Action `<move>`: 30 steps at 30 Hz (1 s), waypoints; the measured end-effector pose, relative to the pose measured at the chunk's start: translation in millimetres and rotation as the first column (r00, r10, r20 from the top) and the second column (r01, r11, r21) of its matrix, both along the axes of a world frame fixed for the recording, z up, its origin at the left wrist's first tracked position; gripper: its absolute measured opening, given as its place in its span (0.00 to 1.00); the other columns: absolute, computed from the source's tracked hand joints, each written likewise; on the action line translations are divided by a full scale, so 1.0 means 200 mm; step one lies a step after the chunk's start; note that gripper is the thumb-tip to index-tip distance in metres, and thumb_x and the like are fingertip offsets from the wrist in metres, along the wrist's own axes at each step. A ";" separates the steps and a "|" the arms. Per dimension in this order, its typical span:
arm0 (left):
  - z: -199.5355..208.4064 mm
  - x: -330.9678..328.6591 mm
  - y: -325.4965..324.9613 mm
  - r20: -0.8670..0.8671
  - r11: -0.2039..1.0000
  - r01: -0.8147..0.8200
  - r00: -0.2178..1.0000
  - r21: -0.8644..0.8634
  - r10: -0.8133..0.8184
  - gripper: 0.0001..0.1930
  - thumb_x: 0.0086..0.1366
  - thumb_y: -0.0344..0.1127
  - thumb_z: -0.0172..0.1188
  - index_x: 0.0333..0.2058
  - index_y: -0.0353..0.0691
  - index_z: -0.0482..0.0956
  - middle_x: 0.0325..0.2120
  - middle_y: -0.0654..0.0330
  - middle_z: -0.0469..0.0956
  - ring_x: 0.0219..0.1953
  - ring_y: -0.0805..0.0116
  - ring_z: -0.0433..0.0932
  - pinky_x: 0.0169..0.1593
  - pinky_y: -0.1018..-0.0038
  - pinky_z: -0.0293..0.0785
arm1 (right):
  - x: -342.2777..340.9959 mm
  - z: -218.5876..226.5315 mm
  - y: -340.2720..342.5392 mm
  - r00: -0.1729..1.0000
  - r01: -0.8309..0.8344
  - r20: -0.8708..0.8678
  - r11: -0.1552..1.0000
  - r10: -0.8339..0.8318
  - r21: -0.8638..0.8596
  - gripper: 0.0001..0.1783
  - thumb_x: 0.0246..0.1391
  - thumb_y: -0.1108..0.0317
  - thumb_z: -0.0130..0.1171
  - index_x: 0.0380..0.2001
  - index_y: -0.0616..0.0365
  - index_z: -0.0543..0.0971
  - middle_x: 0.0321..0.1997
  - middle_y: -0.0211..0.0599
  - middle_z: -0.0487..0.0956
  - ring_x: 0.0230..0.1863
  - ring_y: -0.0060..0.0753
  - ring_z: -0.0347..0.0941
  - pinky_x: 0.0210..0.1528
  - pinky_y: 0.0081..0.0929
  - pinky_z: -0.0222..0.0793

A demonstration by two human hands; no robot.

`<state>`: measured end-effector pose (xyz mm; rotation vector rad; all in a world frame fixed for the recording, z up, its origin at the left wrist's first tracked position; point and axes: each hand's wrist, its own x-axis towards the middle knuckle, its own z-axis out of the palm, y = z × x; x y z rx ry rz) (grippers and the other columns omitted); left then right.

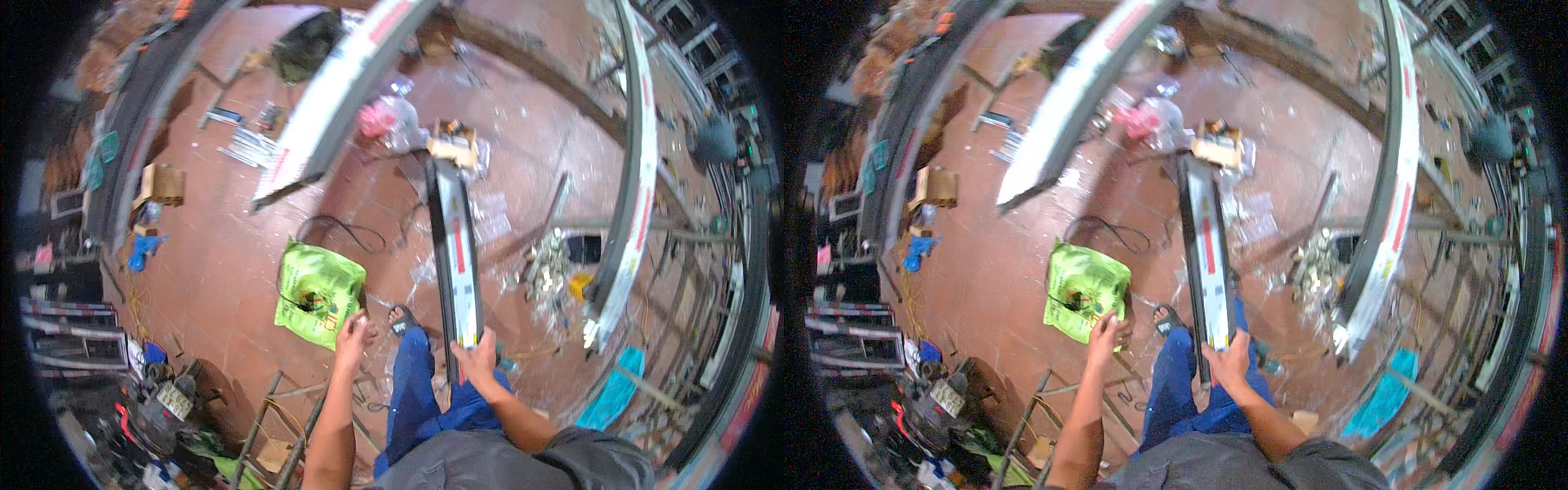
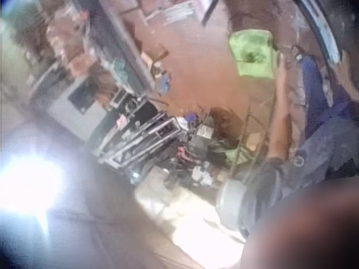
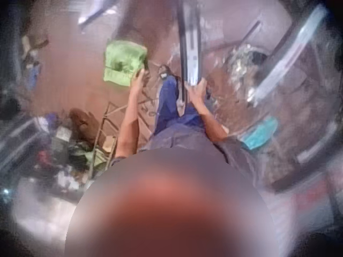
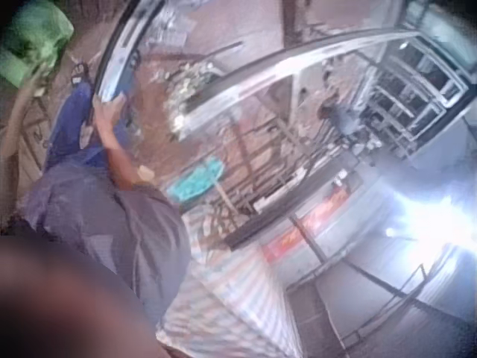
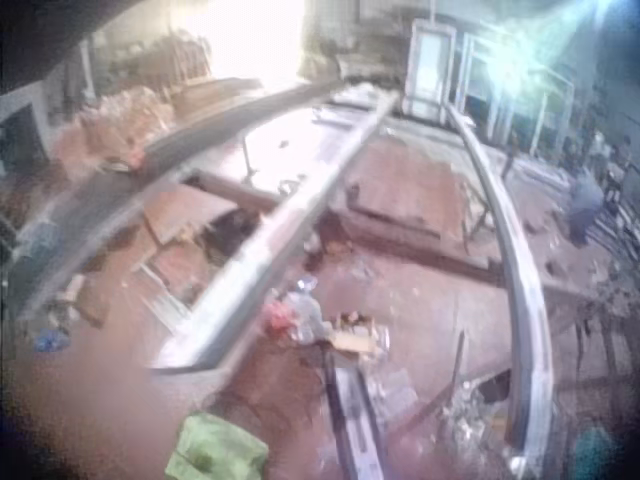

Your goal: The person assembles a window frame by aligning metal profiles, drilling holes, and inserting rubber seals. They use a cordless drill and scissors to cut and fit the seals into the frame grooves.

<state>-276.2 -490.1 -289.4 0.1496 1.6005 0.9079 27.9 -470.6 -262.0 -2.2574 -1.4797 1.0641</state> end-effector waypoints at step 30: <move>1.12 -0.63 0.51 0.489 0.500 -0.605 0.796 0.620 0.356 0.38 0.59 0.60 0.62 0.64 0.43 0.76 0.58 0.52 0.81 0.60 0.47 0.79 0.64 0.46 0.74 | 0.21 1.68 0.29 0.620 -0.784 0.499 0.487 0.605 0.384 0.48 0.40 0.43 0.75 0.64 0.56 0.75 0.55 0.44 0.80 0.57 0.48 0.75 0.66 0.51 0.63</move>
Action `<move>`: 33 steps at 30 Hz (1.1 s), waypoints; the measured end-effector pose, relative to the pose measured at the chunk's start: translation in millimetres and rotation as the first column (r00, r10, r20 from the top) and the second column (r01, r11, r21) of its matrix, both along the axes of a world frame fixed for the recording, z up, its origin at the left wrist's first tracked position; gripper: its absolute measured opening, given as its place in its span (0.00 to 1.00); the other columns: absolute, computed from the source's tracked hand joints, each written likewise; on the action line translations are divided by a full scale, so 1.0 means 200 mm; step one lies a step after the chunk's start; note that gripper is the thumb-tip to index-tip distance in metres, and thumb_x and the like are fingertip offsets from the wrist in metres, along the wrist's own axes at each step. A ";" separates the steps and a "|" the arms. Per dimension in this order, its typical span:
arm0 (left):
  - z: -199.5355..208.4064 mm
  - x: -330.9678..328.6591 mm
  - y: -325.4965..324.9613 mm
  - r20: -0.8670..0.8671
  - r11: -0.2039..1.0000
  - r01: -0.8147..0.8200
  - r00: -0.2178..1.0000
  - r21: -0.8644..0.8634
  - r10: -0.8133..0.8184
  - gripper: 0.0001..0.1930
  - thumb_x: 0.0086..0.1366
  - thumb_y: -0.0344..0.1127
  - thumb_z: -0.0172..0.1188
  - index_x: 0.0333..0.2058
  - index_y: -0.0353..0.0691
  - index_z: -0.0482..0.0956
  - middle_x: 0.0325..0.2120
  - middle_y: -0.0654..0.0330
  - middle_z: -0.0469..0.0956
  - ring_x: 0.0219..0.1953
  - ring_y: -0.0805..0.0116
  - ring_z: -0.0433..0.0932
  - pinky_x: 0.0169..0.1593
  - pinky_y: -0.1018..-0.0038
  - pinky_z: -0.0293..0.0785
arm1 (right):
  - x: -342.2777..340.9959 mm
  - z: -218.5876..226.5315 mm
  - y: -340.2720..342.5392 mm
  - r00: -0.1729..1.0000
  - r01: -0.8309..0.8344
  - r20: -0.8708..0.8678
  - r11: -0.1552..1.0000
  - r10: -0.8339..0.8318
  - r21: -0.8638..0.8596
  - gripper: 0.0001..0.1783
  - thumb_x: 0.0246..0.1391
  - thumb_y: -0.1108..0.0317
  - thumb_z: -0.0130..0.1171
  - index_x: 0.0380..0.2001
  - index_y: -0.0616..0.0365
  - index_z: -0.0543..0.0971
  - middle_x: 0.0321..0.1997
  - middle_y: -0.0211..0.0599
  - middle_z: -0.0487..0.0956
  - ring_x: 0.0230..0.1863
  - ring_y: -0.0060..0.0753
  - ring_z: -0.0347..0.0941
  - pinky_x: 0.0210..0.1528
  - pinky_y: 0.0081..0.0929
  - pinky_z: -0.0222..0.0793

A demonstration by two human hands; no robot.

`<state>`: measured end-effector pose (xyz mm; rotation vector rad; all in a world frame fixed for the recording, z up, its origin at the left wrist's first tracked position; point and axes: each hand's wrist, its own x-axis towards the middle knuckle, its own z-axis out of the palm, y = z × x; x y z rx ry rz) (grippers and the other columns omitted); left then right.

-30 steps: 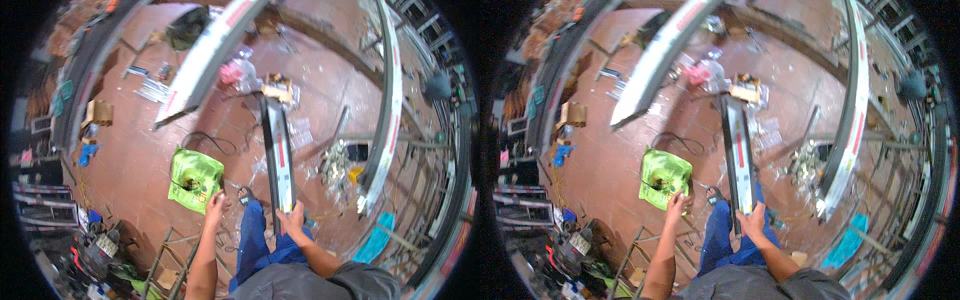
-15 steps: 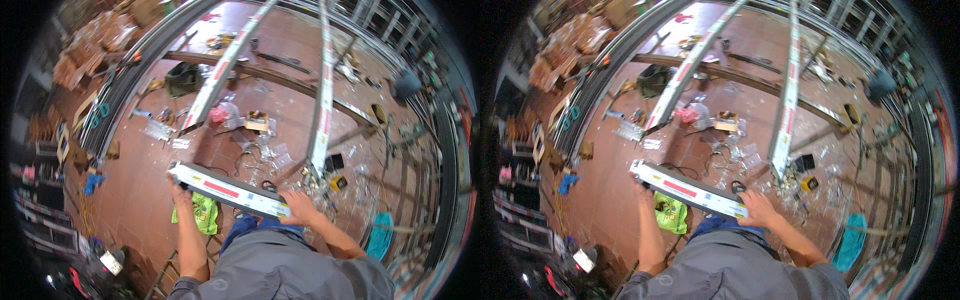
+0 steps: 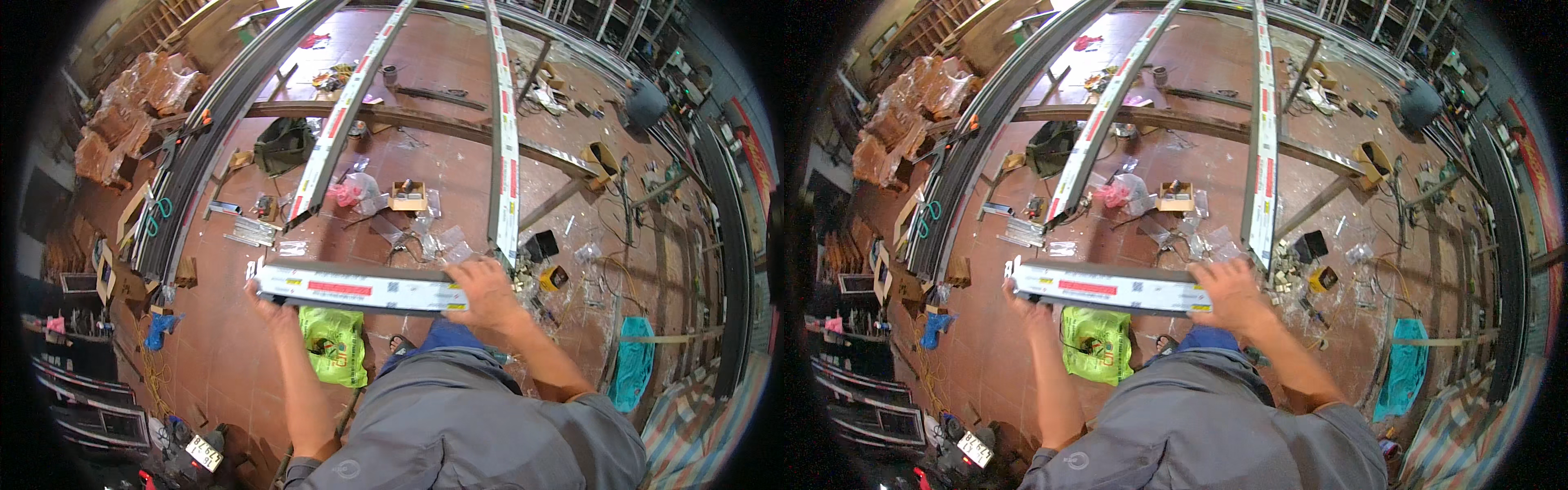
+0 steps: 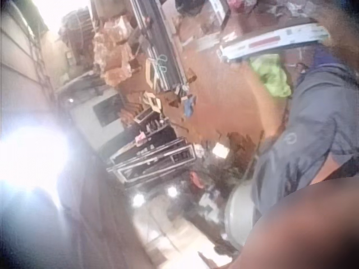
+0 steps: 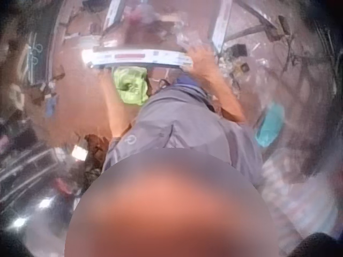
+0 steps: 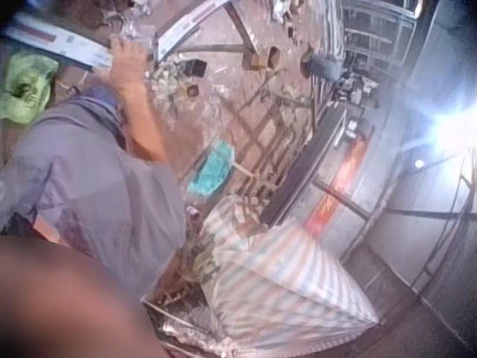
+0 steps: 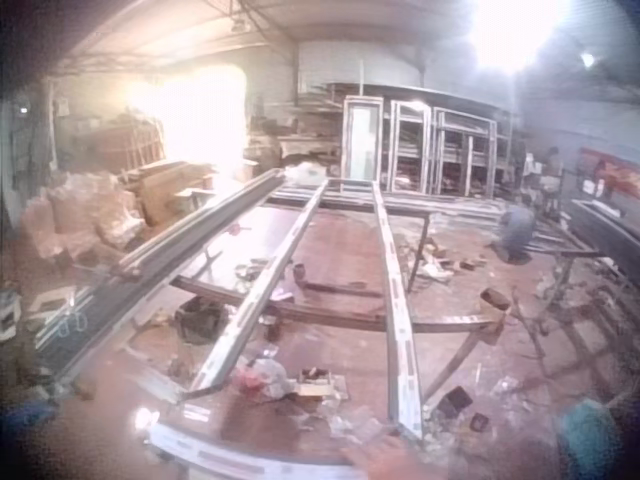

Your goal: The person assembles a window frame by aligning metal profiles, drilling holes, and inserting rubber seals. They use a cordless drill and scissors to cut and fit the seals into the frame grooves.

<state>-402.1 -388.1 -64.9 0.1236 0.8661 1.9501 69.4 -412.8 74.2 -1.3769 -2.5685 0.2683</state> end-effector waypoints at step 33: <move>-1.34 0.32 -1.24 -0.016 -0.006 -0.018 0.969 -1.000 -0.248 0.19 0.67 0.50 0.68 0.38 0.37 0.88 0.24 0.57 0.84 0.19 0.65 0.79 0.27 0.62 0.76 | -0.40 0.07 0.89 0.920 -0.308 -0.338 0.899 0.198 -0.313 0.24 0.60 0.74 0.67 0.58 0.70 0.76 0.53 0.54 0.80 0.53 0.50 0.79 0.58 0.41 0.75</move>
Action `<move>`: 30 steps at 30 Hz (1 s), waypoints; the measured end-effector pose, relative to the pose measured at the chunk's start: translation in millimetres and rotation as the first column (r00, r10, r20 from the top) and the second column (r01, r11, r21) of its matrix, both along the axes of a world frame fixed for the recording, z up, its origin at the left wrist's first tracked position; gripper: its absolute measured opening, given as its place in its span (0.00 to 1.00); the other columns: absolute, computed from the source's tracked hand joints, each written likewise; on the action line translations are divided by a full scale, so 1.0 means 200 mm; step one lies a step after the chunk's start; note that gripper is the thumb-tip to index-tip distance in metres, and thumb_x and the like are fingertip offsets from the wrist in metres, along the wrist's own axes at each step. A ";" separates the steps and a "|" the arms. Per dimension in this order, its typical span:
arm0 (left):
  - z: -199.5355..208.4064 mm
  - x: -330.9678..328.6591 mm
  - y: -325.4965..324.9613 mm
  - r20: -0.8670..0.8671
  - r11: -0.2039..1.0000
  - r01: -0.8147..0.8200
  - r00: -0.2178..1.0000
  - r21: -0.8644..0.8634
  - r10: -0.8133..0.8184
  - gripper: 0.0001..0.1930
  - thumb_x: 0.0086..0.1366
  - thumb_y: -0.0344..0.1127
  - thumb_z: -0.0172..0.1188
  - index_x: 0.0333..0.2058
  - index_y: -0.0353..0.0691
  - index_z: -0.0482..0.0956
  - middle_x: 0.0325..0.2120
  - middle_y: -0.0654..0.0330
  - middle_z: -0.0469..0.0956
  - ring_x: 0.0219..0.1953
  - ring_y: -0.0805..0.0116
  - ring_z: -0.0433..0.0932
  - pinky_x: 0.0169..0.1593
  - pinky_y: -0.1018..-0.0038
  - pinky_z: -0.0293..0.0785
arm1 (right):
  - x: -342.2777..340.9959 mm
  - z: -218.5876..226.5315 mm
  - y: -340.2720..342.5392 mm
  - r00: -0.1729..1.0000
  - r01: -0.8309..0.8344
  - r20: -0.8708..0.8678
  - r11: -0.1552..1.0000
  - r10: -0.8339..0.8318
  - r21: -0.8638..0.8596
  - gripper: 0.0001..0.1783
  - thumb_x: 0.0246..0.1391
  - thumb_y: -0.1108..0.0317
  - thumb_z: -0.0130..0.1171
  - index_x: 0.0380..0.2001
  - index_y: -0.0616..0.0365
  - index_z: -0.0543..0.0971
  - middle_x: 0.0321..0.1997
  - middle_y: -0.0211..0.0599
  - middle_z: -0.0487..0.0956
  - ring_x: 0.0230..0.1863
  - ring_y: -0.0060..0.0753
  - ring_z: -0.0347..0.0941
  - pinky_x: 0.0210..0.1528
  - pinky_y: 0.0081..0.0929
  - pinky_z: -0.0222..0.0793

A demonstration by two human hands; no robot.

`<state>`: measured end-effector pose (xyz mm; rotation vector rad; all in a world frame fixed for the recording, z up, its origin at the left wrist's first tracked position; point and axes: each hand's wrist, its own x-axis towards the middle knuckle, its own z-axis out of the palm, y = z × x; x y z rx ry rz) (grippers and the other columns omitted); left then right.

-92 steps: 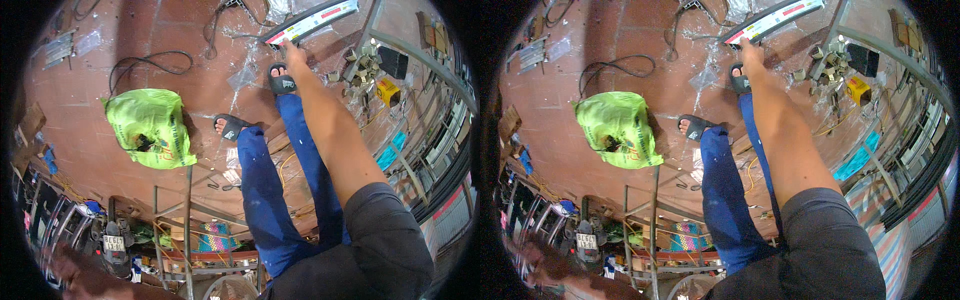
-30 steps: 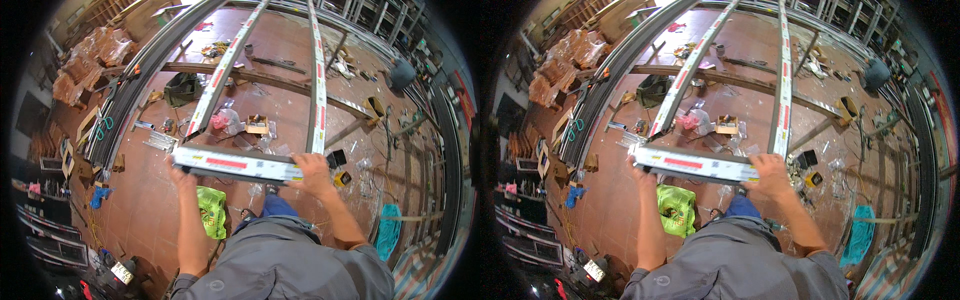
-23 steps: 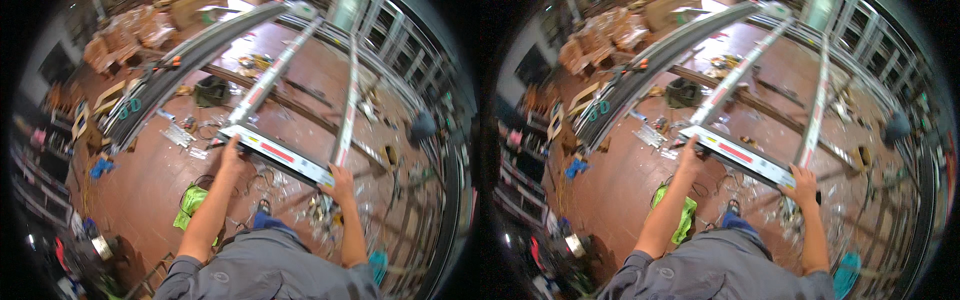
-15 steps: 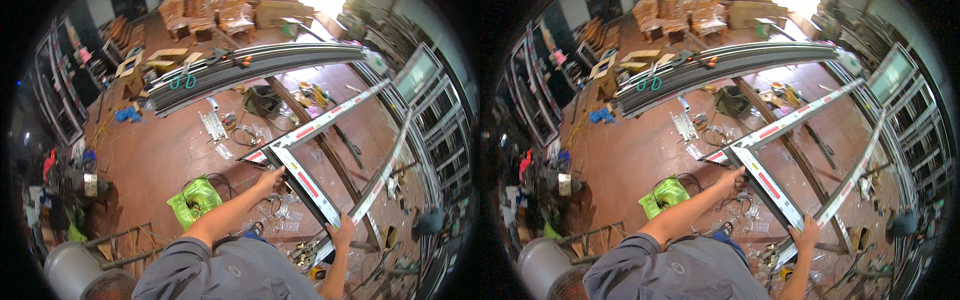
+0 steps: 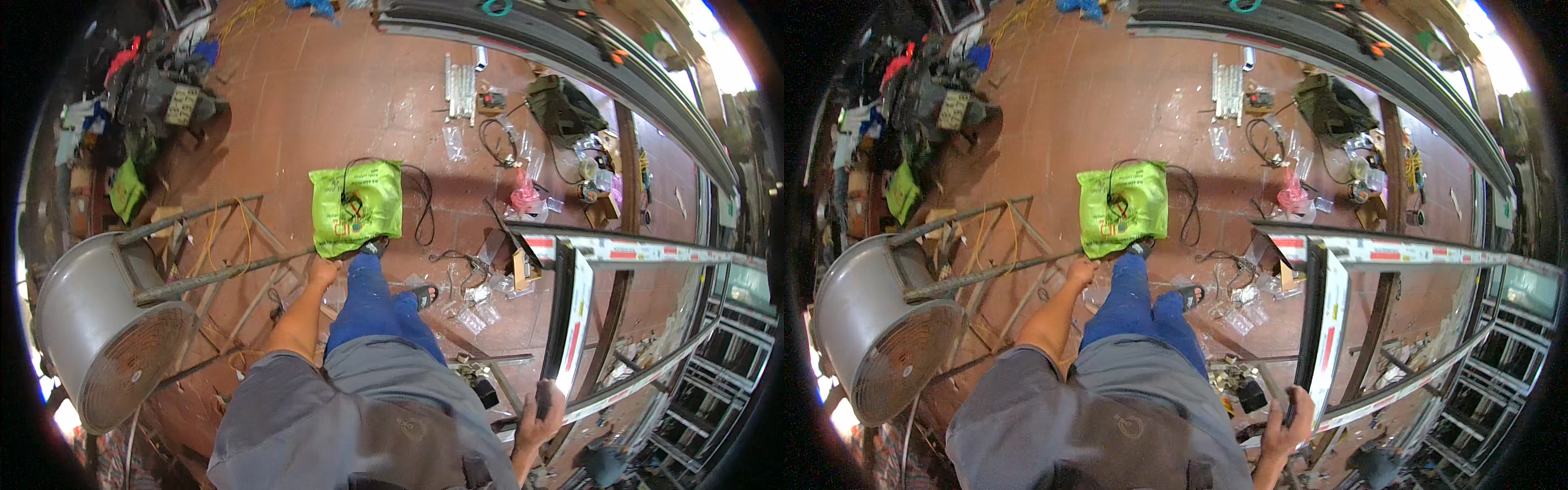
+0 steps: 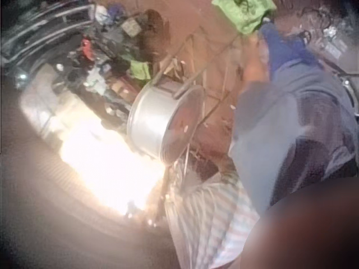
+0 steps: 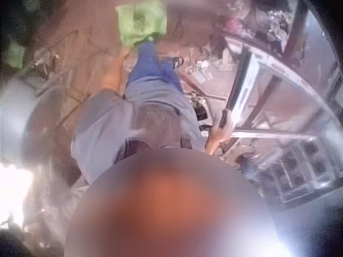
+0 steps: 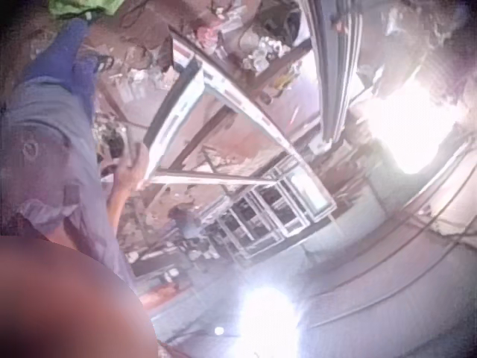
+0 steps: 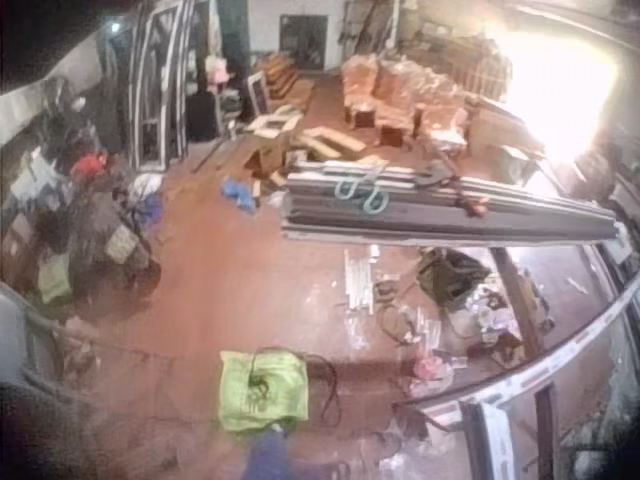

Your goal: The person assembles a window frame by aligning metal profiles, drilling holes, and inserting rubber seals. They use a cordless drill and scissors to cut and fit the seals into the frame grooves.

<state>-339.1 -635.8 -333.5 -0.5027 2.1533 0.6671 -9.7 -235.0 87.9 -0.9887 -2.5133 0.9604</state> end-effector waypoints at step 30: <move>-1.94 -1.41 0.45 -0.039 0.868 0.448 0.884 -0.213 -0.466 0.11 0.66 0.36 0.61 0.45 0.47 0.87 0.44 0.49 0.85 0.50 0.47 0.85 0.54 0.46 0.78 | -0.66 -1.71 -0.42 0.682 0.697 0.730 0.352 -0.056 -0.625 0.20 0.69 0.69 0.61 0.60 0.66 0.76 0.48 0.41 0.85 0.50 0.34 0.82 0.58 0.33 0.75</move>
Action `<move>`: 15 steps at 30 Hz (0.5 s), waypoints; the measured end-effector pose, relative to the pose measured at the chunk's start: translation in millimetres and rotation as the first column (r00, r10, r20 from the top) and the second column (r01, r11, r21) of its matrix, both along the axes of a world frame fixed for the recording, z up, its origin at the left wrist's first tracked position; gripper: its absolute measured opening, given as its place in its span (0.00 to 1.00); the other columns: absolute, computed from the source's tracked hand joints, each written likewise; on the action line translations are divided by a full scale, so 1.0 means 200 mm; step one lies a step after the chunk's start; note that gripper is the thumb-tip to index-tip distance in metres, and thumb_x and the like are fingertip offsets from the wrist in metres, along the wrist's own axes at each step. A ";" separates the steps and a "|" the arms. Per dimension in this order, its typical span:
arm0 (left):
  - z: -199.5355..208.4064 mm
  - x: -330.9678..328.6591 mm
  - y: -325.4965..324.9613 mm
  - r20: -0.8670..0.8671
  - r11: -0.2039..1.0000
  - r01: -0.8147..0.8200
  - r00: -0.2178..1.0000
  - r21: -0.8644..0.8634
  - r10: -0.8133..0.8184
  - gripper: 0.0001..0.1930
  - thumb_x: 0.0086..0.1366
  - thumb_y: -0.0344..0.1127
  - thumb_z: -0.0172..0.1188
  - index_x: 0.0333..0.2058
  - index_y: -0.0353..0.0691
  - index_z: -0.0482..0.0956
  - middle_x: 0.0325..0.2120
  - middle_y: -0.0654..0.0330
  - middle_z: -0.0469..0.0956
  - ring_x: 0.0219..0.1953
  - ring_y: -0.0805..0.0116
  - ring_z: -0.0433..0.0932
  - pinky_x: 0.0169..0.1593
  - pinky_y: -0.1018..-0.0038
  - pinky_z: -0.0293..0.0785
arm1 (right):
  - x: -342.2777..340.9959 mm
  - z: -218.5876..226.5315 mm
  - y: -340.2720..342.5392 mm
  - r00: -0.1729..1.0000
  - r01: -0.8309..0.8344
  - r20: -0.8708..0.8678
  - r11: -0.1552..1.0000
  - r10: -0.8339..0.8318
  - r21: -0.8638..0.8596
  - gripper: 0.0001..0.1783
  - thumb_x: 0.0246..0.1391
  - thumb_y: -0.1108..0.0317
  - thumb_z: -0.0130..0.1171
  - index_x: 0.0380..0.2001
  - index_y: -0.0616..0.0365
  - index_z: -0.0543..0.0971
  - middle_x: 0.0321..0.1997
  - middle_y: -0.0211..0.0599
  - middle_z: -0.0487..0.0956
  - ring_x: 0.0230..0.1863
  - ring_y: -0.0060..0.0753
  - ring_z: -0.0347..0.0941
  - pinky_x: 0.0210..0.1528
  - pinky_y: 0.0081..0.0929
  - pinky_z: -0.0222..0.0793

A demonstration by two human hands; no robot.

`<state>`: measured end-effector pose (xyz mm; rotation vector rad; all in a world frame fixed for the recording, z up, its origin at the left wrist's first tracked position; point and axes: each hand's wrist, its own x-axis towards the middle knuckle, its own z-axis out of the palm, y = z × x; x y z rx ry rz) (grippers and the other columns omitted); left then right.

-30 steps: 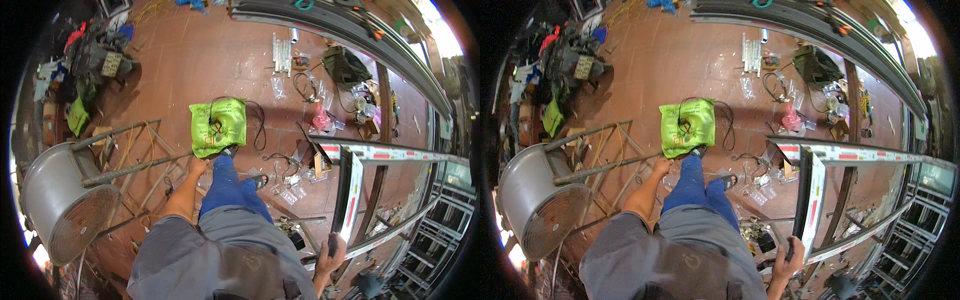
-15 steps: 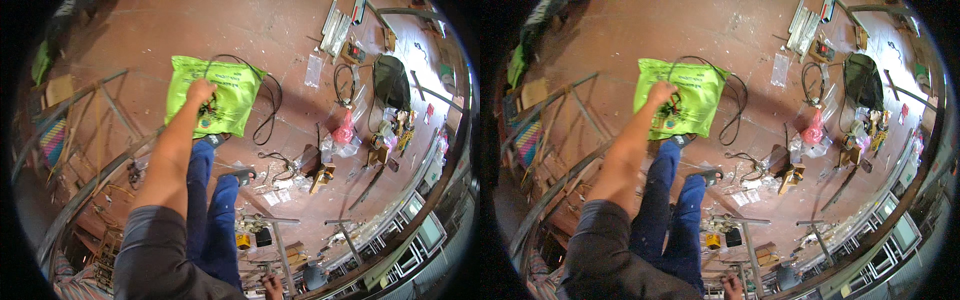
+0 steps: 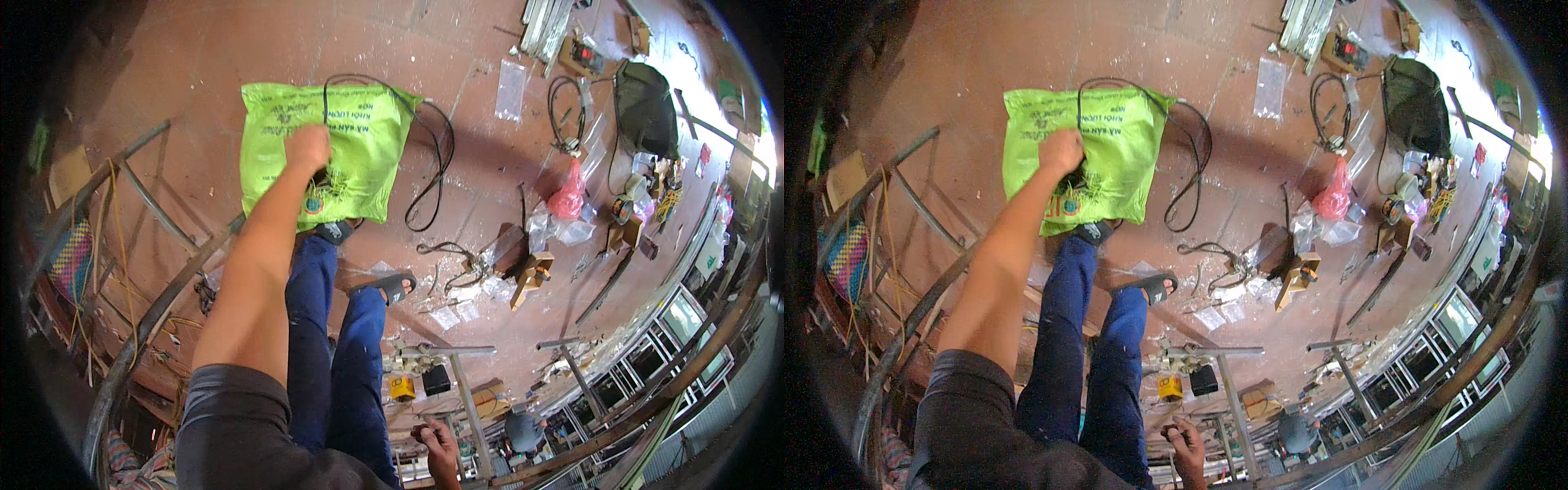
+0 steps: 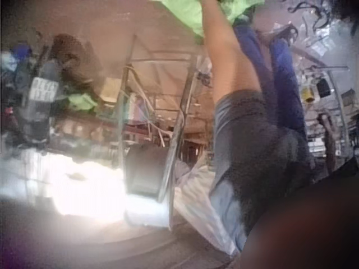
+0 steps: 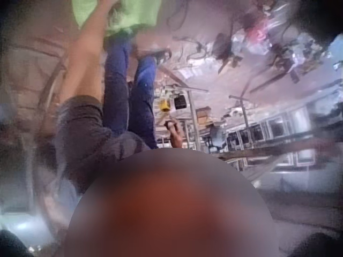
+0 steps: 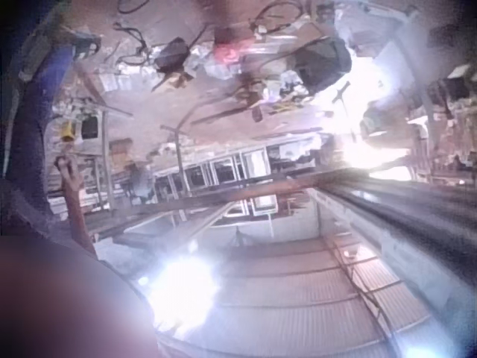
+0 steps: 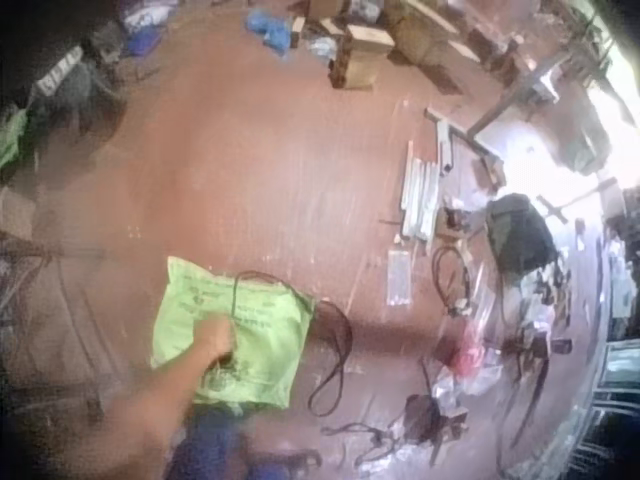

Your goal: The person assembles a window frame by aligning metal profiles, drilling holes, and inserting rubber seals. They use a cordless drill and scissors to cut and fit the seals into the frame grooves.

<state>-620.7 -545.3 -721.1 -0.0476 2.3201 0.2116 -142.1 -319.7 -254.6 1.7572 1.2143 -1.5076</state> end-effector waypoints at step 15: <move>-0.17 -0.13 0.08 -0.116 0.984 -0.177 0.977 0.023 0.179 0.16 0.64 0.40 0.62 0.46 0.37 0.82 0.45 0.44 0.85 0.49 0.43 0.85 0.52 0.51 0.80 | 0.34 -0.17 -0.12 0.976 0.107 0.194 0.994 -0.102 -0.013 0.26 0.73 0.55 0.57 0.66 0.58 0.76 0.48 0.43 0.86 0.48 0.36 0.84 0.55 0.36 0.80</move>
